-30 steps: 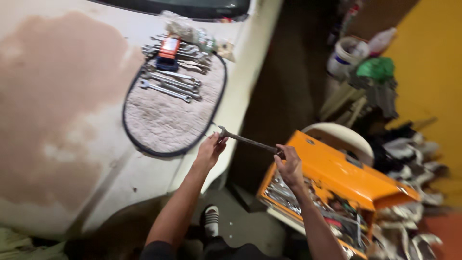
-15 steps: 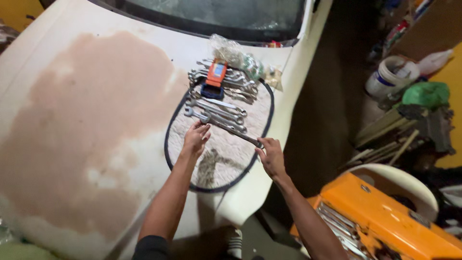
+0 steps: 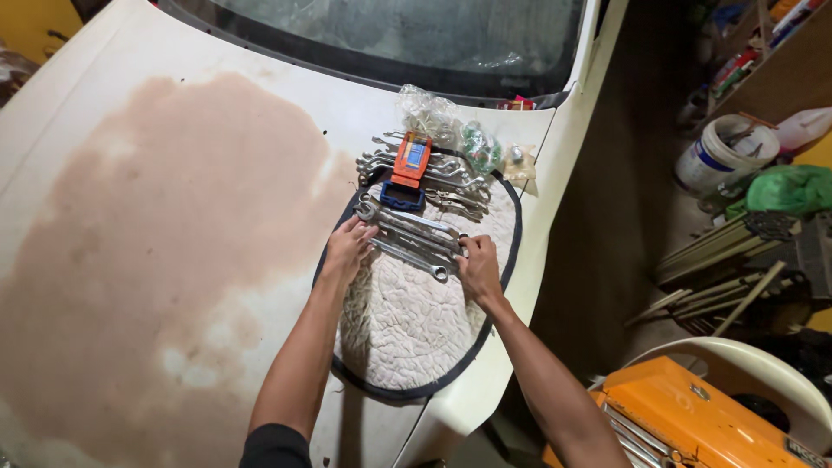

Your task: The person repeatedly takes tools and parts from an orange toolbox and places them on a mat on the car hood. They handle wrenches, sockets, a digital caliper, and small packaged parts, arranging them in rows on the mat.

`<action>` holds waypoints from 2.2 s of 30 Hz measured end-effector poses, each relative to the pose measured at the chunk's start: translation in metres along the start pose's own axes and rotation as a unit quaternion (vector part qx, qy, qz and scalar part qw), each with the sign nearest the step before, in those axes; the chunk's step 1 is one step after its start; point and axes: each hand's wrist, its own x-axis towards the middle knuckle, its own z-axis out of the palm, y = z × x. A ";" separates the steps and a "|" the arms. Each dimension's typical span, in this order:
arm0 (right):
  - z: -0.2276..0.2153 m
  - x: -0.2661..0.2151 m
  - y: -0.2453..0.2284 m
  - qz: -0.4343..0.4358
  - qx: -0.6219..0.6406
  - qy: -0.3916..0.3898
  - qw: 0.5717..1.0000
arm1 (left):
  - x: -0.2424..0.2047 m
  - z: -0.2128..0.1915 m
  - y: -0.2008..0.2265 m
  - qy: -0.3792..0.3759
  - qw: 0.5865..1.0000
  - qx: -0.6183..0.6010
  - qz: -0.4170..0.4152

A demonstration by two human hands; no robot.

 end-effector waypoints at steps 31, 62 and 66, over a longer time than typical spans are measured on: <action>0.013 0.004 -0.031 -0.055 -0.068 -0.029 0.996 | -0.019 -0.008 -0.006 0.049 0.987 0.127 0.081; -0.289 -0.310 0.076 0.098 -0.199 0.157 0.962 | -0.286 0.300 -0.127 -0.189 0.685 0.545 0.445; -0.347 -0.380 0.078 0.119 -0.220 0.177 0.952 | -0.338 0.348 -0.156 -0.227 0.674 0.539 0.451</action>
